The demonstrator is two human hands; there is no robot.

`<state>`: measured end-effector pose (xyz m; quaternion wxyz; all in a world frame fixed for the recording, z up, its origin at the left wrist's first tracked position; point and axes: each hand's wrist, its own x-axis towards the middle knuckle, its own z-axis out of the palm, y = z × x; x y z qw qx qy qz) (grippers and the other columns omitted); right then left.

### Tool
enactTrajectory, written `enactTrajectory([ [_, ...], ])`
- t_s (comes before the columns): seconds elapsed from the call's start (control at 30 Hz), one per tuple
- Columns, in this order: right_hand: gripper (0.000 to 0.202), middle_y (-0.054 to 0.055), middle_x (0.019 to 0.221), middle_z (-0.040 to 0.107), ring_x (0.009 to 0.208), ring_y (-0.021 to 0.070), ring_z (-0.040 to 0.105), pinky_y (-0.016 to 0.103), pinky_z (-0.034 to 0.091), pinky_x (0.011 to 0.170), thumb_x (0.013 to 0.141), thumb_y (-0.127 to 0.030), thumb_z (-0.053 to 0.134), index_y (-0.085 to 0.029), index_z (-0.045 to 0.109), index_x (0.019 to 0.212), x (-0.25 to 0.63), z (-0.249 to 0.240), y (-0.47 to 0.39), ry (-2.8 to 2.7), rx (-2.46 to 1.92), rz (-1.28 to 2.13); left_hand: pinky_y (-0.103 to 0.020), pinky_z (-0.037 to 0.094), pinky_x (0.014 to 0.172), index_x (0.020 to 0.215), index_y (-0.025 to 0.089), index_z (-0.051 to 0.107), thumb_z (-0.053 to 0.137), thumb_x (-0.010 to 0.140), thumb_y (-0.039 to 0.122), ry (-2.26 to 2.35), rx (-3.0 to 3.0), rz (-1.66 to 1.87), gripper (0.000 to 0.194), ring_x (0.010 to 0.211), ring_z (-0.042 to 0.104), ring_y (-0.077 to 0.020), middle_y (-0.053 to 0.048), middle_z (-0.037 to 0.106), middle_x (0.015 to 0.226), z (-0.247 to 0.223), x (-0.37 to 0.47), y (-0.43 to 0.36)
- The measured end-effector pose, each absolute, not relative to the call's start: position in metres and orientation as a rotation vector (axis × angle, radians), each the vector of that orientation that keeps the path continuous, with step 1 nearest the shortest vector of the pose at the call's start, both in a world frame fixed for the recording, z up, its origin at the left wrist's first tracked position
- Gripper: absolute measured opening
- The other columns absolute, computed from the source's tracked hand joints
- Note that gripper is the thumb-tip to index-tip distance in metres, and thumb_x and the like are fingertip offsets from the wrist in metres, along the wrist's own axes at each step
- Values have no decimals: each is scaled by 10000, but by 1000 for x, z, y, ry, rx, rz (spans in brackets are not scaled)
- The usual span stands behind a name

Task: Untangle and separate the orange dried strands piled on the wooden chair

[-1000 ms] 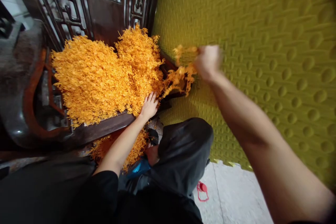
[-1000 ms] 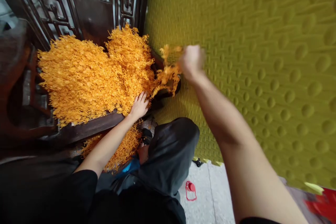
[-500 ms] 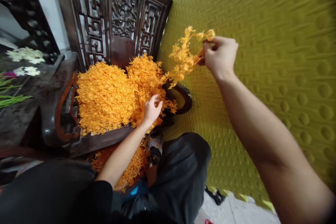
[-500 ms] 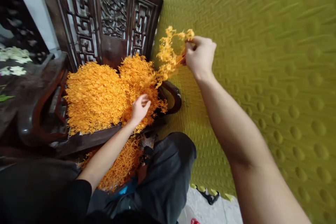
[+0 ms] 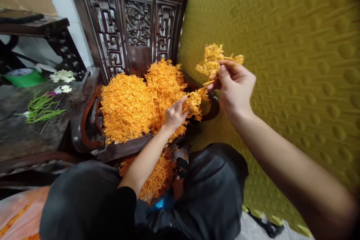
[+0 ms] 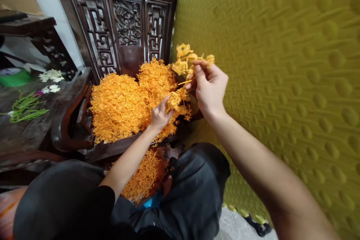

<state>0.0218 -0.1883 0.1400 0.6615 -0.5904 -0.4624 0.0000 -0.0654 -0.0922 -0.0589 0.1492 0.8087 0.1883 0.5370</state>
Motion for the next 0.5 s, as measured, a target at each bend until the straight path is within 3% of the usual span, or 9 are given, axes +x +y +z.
enactTrajectory([
  [0.13, 72, 0, 806, 660, 454, 53, 528, 209, 497, 417, 916, -250, 657, -181, 678, 918, 31, 146, -193, -887, -972, -162, -402, 641, 827, 1358, 176, 597, 565, 1004, 386, 542, 2392, 1569, 412, 970, 755, -249, -154, 740, 1206, -39, -63, -88],
  [0.23, 72, -44, 677, 600, 440, 47, 533, 183, 477, 405, 922, -197, 624, -177, 682, 886, 34, 156, -197, -853, -864, -198, -409, 618, 802, 1193, 191, 674, 602, 971, 371, 588, 2409, 1541, 294, 883, 730, -242, -128, 740, 1061, -33, -65, -83],
  [0.37, 167, -35, 931, 715, 658, 58, 682, 146, 483, 496, 968, -202, 545, -230, 709, 982, 40, 178, -212, -749, -881, -382, -385, 582, 887, 936, 206, 651, 573, 929, 237, 744, 2219, 1623, 85, 979, 679, -233, -106, 675, 992, -40, -75, -72],
  [0.5, 162, -33, 1008, 738, 824, 116, 745, 171, 480, 549, 974, -288, 548, -246, 704, 962, 50, 174, -230, -706, -914, -389, -385, 564, 906, 915, 207, 618, 496, 916, 177, 1019, 2146, 1526, 126, 986, 667, -241, -119, 657, 1027, -44, -81, -50],
])
